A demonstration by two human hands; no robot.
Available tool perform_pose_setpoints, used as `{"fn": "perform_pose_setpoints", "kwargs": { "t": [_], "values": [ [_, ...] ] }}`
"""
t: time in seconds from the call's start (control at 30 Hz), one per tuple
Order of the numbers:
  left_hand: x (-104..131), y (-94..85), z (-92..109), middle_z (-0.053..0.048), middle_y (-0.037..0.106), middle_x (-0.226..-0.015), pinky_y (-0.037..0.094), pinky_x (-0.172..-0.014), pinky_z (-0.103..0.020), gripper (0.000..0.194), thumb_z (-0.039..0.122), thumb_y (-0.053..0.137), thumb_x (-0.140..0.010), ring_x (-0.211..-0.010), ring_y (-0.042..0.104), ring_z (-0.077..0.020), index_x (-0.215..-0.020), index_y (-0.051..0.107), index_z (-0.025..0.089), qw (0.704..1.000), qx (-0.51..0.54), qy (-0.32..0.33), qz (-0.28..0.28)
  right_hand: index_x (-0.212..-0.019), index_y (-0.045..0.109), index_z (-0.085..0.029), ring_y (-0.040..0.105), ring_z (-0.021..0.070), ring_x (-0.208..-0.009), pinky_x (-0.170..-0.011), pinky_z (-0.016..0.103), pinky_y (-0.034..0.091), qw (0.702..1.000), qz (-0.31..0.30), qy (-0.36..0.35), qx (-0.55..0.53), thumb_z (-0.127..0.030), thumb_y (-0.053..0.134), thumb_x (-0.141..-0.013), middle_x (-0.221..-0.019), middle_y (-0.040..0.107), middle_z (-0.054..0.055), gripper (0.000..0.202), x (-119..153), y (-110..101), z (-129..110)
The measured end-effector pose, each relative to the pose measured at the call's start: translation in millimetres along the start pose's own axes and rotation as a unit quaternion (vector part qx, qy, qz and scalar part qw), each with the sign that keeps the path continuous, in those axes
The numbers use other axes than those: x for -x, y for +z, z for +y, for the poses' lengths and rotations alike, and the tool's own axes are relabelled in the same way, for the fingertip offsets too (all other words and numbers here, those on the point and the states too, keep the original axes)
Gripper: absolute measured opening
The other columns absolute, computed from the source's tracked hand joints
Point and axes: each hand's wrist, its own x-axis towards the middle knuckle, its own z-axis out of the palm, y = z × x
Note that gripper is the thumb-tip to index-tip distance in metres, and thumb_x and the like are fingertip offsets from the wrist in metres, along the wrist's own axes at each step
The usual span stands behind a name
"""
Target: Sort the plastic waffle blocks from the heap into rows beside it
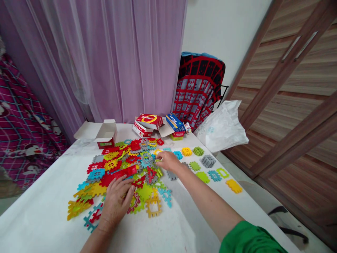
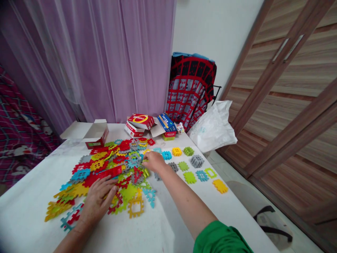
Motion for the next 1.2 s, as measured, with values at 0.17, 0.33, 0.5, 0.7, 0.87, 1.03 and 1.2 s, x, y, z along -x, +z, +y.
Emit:
{"fn": "perform_pose_setpoints", "kwargs": {
  "t": [0.17, 0.33, 0.5, 0.7, 0.87, 1.03, 1.2],
  "values": [
    [0, -1.1, 2, -0.003, 0.078, -0.099, 0.044, -0.097, -0.055, 0.028, 0.039, 0.049, -0.091, -0.109, 0.065, -0.0293, -0.082, 0.073, 0.028, 1.0, 0.005, -0.008, -0.004, -0.107, 0.071, -0.025, 0.067, 0.015, -0.093, -0.077, 0.023, 0.045, 0.997, 0.027, 0.067, -0.037, -0.025, 0.044, -0.093, -0.102, 0.075, 0.001, 0.03, 5, -12, 24],
    [0, -0.6, 0, -0.003, 0.078, -0.099, 0.044, -0.098, -0.054, 0.029, 0.041, 0.049, -0.091, -0.109, 0.065, -0.0291, -0.083, 0.074, 0.028, 1.0, 0.002, -0.009, -0.007, -0.103, 0.072, -0.027, 0.066, 0.0202, -0.103, -0.083, 0.027, 0.046, 0.998, -0.013, 0.056, -0.012, -0.035, 0.062, -0.083, -0.108, 0.074, 0.002, 0.023, 9, -4, 20],
    [0, 1.2, -4, -0.004, 0.078, -0.098, 0.047, -0.095, -0.052, 0.031, 0.044, 0.048, -0.091, -0.109, 0.065, -0.0298, -0.083, 0.074, 0.028, 1.0, 0.004, 0.0, -0.002, -0.111, 0.068, -0.023, 0.065, 0.0231, -0.108, -0.085, 0.029, 0.048, 0.994, -0.058, 0.083, 0.036, -0.046, 0.061, -0.084, -0.112, 0.073, 0.008, 0.036, 11, 11, -5],
    [0, 2.3, -8, -0.005, 0.078, -0.098, 0.047, -0.095, -0.053, 0.033, 0.047, 0.048, -0.09, -0.109, 0.066, -0.0311, -0.085, 0.074, 0.028, 1.0, -0.004, 0.008, -0.004, -0.112, 0.066, -0.025, 0.066, 0.0217, -0.108, -0.083, 0.028, 0.05, 0.99, -0.075, 0.111, 0.032, -0.047, 0.065, -0.081, -0.115, 0.072, 0.006, 0.038, 7, 12, -8],
    [0, 1.4, -8, -0.005, 0.078, -0.098, 0.047, -0.094, -0.053, 0.034, 0.047, 0.047, -0.091, -0.109, 0.066, -0.0317, -0.087, 0.074, 0.028, 1.0, -0.008, 0.011, -0.003, -0.115, 0.065, -0.023, 0.065, 0.0231, -0.11, -0.085, 0.029, 0.049, 0.99, -0.073, 0.113, 0.031, -0.05, 0.065, -0.08, -0.117, 0.071, 0.007, 0.044, 6, 15, -10],
    [-2, 0.6, -5, -0.005, 0.079, -0.097, 0.048, -0.093, -0.052, 0.034, 0.047, 0.047, -0.091, -0.108, 0.066, -0.0311, -0.087, 0.075, 0.027, 1.0, -0.01, 0.014, -0.002, -0.111, 0.066, -0.021, 0.066, 0.0241, -0.107, -0.083, 0.03, 0.048, 0.992, -0.06, 0.109, 0.037, -0.047, 0.061, -0.082, -0.111, 0.072, 0.01, 0.04, 7, 22, -17],
    [-1, 0.2, -5, -0.005, 0.079, -0.097, 0.048, -0.093, -0.053, 0.034, 0.047, 0.047, -0.091, -0.108, 0.066, -0.0315, -0.085, 0.075, 0.027, 1.0, -0.009, 0.015, -0.002, -0.111, 0.065, -0.021, 0.066, 0.0244, -0.105, -0.081, 0.03, 0.047, 0.993, -0.036, 0.105, 0.043, -0.045, 0.057, -0.083, -0.109, 0.072, 0.01, 0.037, 14, 15, -20]
  ]
}}
